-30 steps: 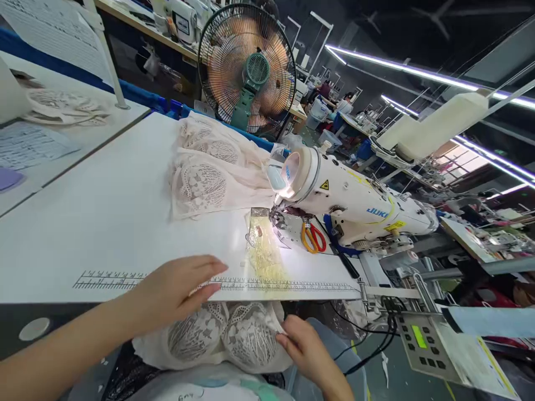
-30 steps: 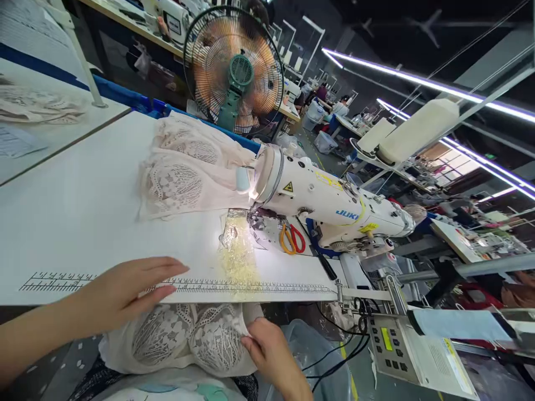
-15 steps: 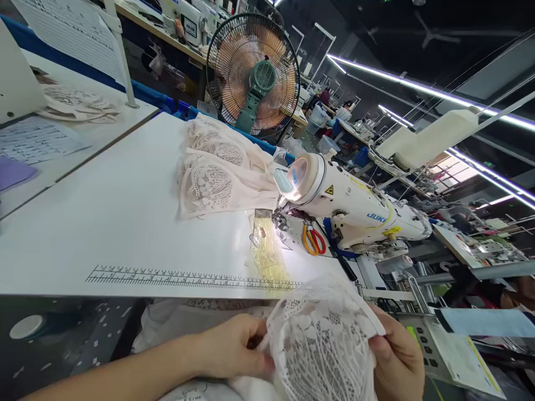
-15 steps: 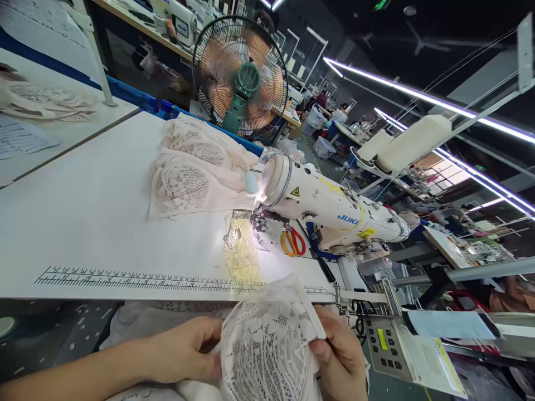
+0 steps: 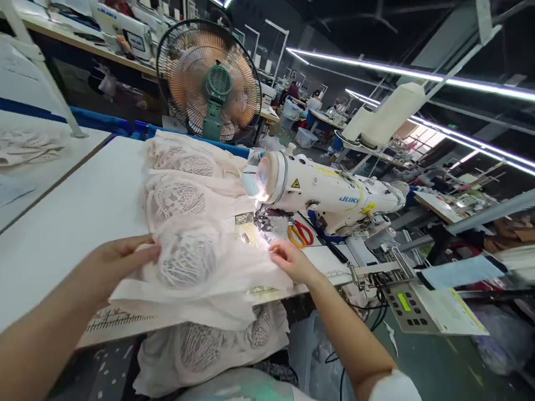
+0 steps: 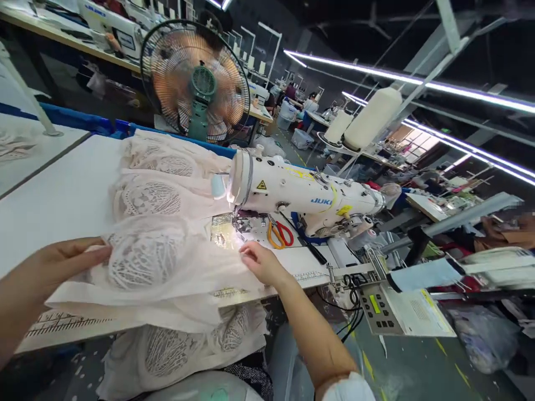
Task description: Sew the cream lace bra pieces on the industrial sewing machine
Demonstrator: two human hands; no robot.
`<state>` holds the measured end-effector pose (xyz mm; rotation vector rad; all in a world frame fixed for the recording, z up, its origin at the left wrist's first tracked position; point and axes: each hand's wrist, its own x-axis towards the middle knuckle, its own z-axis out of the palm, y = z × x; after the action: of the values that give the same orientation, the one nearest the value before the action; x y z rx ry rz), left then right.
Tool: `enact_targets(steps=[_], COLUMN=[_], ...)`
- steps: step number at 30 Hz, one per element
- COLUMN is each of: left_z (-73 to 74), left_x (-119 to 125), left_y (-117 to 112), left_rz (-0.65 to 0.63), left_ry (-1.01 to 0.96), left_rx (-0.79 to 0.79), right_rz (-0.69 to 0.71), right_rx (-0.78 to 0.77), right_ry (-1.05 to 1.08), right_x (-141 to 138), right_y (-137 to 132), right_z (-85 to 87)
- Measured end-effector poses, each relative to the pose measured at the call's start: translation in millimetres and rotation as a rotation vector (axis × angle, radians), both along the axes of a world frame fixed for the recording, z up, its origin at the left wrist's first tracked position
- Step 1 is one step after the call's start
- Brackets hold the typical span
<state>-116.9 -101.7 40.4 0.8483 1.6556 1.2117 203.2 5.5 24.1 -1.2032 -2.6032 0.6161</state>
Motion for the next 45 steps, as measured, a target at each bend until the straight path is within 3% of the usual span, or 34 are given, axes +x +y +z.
enact_targets(steps=[2,3,4,6,8,9,12,14,16,18,21,27,34,45], left_z=[-3.4,-4.0,-3.4,0.5,4.8,5.4,-4.7,-19.9,-36.0,-47.7,-52.6,-43.2,-35.7,-31.4], left_x=[-35.8,-50.3,-60.7,-65.0,-44.6,-26.5,39.7,75.9,96.2,102.5,101.2,112.2,120.5,115.2], left_y=[13.2,20.0,26.3,36.1,42.3,45.1,59.7,75.6,92.4,105.7,116.2,123.1,131.4,141.0], left_rz=[-0.147,-0.167,-0.107,0.038,0.086,0.008,-0.513,-0.661,-0.744,-0.778,-0.798,-0.782,-0.72,-0.747], left_ry=[0.3,0.547,0.8,1.195,1.371,1.388,1.298,1.29,1.298,1.325,1.388,1.525,1.64,1.669], left_rx=[-0.041,-0.082,-0.042,0.113,0.291,0.364,0.507,0.542,0.551,0.546,0.521,0.405,0.283,0.267], right_rz=[-0.033,-0.049,-0.063,-0.1,-0.14,-0.151,-0.124,-0.095,-0.083,-0.079,-0.075,-0.066,-0.059,-0.032], right_rx=[0.055,0.082,0.108,0.159,0.211,0.236,0.297,0.324,0.342,0.353,0.36,0.378,0.456,0.398], right_ry=[-0.022,-0.04,-0.055,-0.077,-0.089,-0.096,-0.13,-0.156,-0.174,-0.181,-0.168,-0.072,0.07,0.08], right_x=[-24.6,-36.0,-46.4,-63.1,-73.8,-76.9,-78.5,-74.8,-67.9,-58.3,-41.4,-18.6,-14.5,-16.7], right_y=[11.3,16.1,20.4,26.7,29.9,30.4,28.7,25.9,21.6,15.5,3.8,-11.2,-9.9,-8.7], right_z=[-9.7,-13.4,-16.5,-21.0,-24.5,-26.0,-29.7,-30.6,-30.3,-29.5,-29.9,-40.5,-52.1,-52.9])
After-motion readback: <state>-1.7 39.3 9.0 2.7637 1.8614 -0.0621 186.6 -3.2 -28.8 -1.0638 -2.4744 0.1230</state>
